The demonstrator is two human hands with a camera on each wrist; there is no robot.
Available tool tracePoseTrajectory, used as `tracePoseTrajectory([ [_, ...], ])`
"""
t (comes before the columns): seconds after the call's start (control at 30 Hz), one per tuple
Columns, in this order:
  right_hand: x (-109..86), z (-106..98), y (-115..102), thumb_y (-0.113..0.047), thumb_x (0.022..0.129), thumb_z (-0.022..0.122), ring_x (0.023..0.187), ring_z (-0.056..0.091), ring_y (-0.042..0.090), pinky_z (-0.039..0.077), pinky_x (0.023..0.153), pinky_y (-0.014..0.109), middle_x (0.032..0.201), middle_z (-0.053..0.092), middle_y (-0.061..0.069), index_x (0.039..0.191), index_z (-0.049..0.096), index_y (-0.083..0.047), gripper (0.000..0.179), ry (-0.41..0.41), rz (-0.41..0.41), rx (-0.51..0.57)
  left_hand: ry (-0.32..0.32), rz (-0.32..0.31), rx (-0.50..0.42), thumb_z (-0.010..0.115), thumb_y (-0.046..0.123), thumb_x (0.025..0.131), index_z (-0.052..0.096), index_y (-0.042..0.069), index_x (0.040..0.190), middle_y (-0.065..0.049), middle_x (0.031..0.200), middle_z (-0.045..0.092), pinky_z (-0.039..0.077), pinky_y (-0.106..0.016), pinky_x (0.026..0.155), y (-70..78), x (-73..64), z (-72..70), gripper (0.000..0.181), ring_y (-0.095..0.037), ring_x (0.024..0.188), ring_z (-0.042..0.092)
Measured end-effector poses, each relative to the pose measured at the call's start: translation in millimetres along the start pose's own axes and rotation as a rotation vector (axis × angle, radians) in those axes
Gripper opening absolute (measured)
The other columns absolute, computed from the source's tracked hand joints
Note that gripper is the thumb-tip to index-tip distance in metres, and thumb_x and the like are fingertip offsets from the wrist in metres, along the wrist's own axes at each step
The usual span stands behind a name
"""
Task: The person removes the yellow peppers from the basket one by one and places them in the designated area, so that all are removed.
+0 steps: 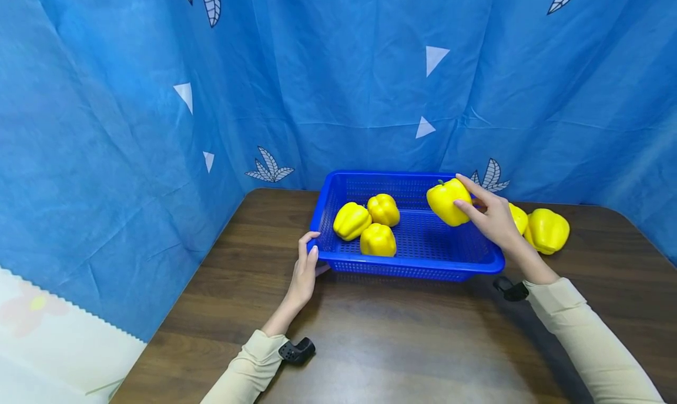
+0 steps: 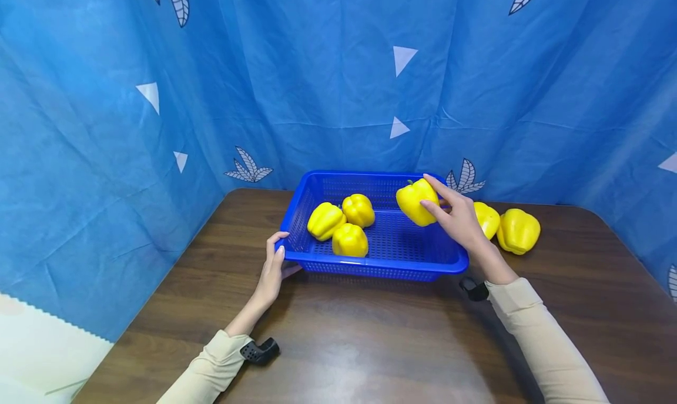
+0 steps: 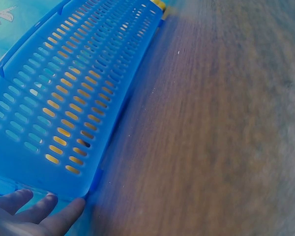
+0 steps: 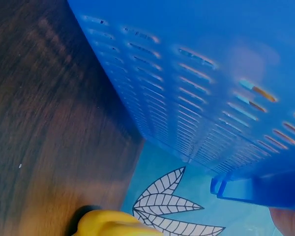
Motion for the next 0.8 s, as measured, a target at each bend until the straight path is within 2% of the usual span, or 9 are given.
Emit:
tracePoseTrajectory([
  [0.23,-5.5,-10.8,1.8,-0.016,0.092,0.058,0.08,0.05,-0.026,0.043,0.069,-0.003,0.126,0.057,0.023,0.14,0.044,-0.025,0.051,0.056,0.035,0.03,0.021,0.008,-0.025,0.027,0.025,0.102,0.027,0.011,0.136,-0.022,0.145,0.026,0.049,-0.059,0.089,-0.2,0.6,-0.8,0.037,-0.047,0.12,0.046],
  [0.4,-7.9,-22.1,0.9,-0.012,0.09,0.059,0.081,0.05,-0.028,0.043,0.067,-0.003,0.123,0.058,0.025,0.139,0.046,-0.023,0.051,0.118,0.021,0.031,0.024,0.013,-0.029,0.027,0.026,0.102,0.027,0.012,0.135,-0.022,0.144,0.028,0.049,-0.059,0.089,0.5,0.4,-1.5,0.037,-0.047,0.121,0.045],
  [0.47,-9.2,-27.3,1.6,-0.011,0.09,0.06,0.082,0.051,-0.028,0.044,0.067,-0.003,0.125,0.061,0.011,0.138,0.047,-0.022,0.051,0.141,0.017,0.033,0.025,0.016,-0.032,0.027,0.027,0.102,0.027,0.012,0.135,-0.023,0.143,0.028,0.049,-0.058,0.089,0.9,0.5,-1.6,0.037,-0.047,0.121,0.045],
  [0.53,-11.2,-32.5,2.8,-0.013,0.089,0.061,0.083,0.053,-0.026,0.044,0.066,-0.002,0.124,0.061,-0.009,0.138,0.047,-0.022,0.051,0.155,0.02,0.04,0.026,0.017,-0.034,0.027,0.027,0.101,0.027,0.012,0.136,-0.023,0.143,0.028,0.049,-0.058,0.089,0.9,0.7,-1.6,0.037,-0.046,0.121,0.046],
  [0.63,-15.5,-39.9,6.4,-0.018,0.09,0.06,0.083,0.055,-0.023,0.045,0.065,-0.001,0.117,0.051,-0.034,0.138,0.047,-0.022,0.05,0.168,0.034,0.054,0.025,0.012,-0.038,0.027,0.027,0.101,0.027,0.011,0.135,-0.024,0.143,0.028,0.049,-0.058,0.09,0.6,0.5,-1.4,0.037,-0.047,0.12,0.046],
  [0.8,-22.3,-53.1,11.9,-0.016,0.091,0.059,0.081,0.053,-0.027,0.044,0.064,-0.002,0.115,0.049,-0.039,0.138,0.048,-0.021,0.048,0.22,0.046,0.058,0.014,0.001,-0.016,0.026,0.027,0.102,0.026,0.013,0.136,-0.02,0.146,0.025,0.048,-0.058,0.091,0.8,0.1,-0.2,0.037,-0.046,0.122,0.045],
])
Point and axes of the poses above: each hand's wrist, its own x-axis towards the middle knuckle, its own z-axis out of the palm, y = z × x, the point moved 8 cm from there along x, towards the middle knuckle
